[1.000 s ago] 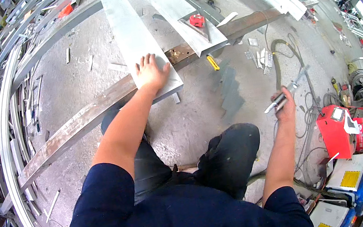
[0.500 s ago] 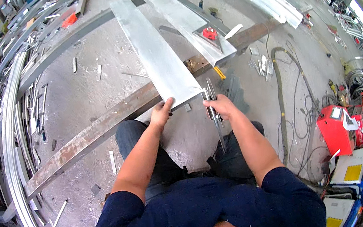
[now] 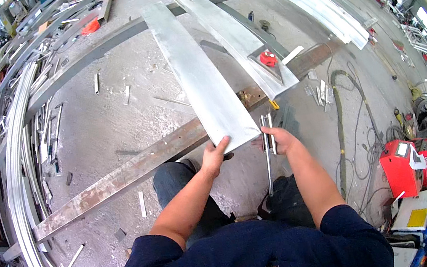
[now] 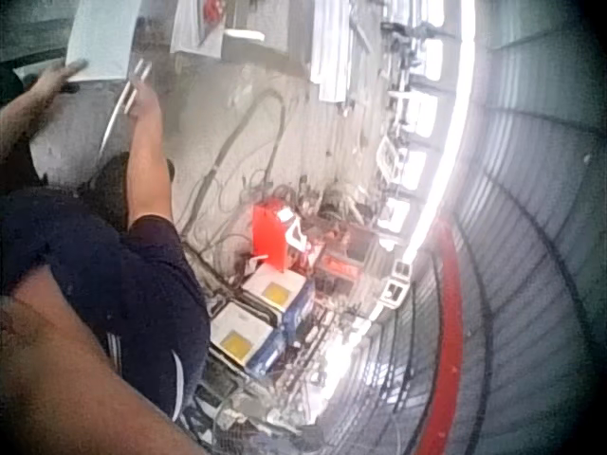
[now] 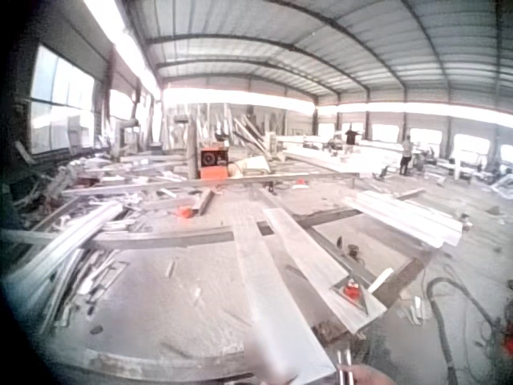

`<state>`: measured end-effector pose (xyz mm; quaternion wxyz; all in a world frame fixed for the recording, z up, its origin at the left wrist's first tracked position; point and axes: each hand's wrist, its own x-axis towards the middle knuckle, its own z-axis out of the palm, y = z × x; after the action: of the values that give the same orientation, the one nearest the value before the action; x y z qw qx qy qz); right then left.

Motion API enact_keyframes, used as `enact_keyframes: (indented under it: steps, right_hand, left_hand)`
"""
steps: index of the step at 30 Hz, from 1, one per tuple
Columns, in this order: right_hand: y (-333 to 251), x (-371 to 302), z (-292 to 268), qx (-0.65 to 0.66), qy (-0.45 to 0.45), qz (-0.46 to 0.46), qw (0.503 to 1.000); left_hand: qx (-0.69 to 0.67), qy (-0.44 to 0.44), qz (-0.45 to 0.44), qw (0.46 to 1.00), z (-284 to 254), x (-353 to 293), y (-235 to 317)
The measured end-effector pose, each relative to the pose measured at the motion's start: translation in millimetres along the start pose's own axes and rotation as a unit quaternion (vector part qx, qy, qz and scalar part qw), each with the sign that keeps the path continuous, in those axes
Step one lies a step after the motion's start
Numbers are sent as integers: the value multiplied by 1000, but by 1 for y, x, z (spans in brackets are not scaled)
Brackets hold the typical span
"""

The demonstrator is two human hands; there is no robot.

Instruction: The person walks through a cluttered workshop, picks up a long aluminum profile, and sits on a stool. They then fit a metal locking mechanism into the profile and use a pencil to mark positions along the profile.

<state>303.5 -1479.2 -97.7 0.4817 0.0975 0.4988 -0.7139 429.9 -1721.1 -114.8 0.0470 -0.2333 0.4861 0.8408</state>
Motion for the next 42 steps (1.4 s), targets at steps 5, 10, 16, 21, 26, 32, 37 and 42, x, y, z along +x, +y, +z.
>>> enact_keyframes:
  steps: [5, 10, 16, 21, 26, 32, 37, 42]
  right_hand:
    - [-6, -12, 15, 11, 76, -58, 995]
    - [-47, -66, 83, -157, 86, -173, 969]
    - [-40, -68, 115, -275, 77, -209, 935]
    - [-27, -68, 128, -277, 83, -179, 940]
    - [-8, -66, 114, -212, 63, -224, 949]
    - [4, -88, 100, -142, 77, -184, 969]
    - [3, -116, 90, -108, 117, -196, 968]
    - [-13, -121, 118, -59, 30, -199, 978]
  left_hand:
    - [-60, -60, -24, 996, 3, -11, 11]
    - [-145, -76, -82, 983, 0, 0, -5]
    - [-163, -100, -55, 980, 0, -1, -12]
    - [-155, -107, -74, 979, -7, -4, -15]
    - [-153, -103, -52, 981, -6, -7, -10]
    - [-56, 8, -101, 993, -24, -13, -14]
    - [66, 34, -110, 991, -17, -81, -13]
    - [174, -213, 67, 959, 47, -153, -2]
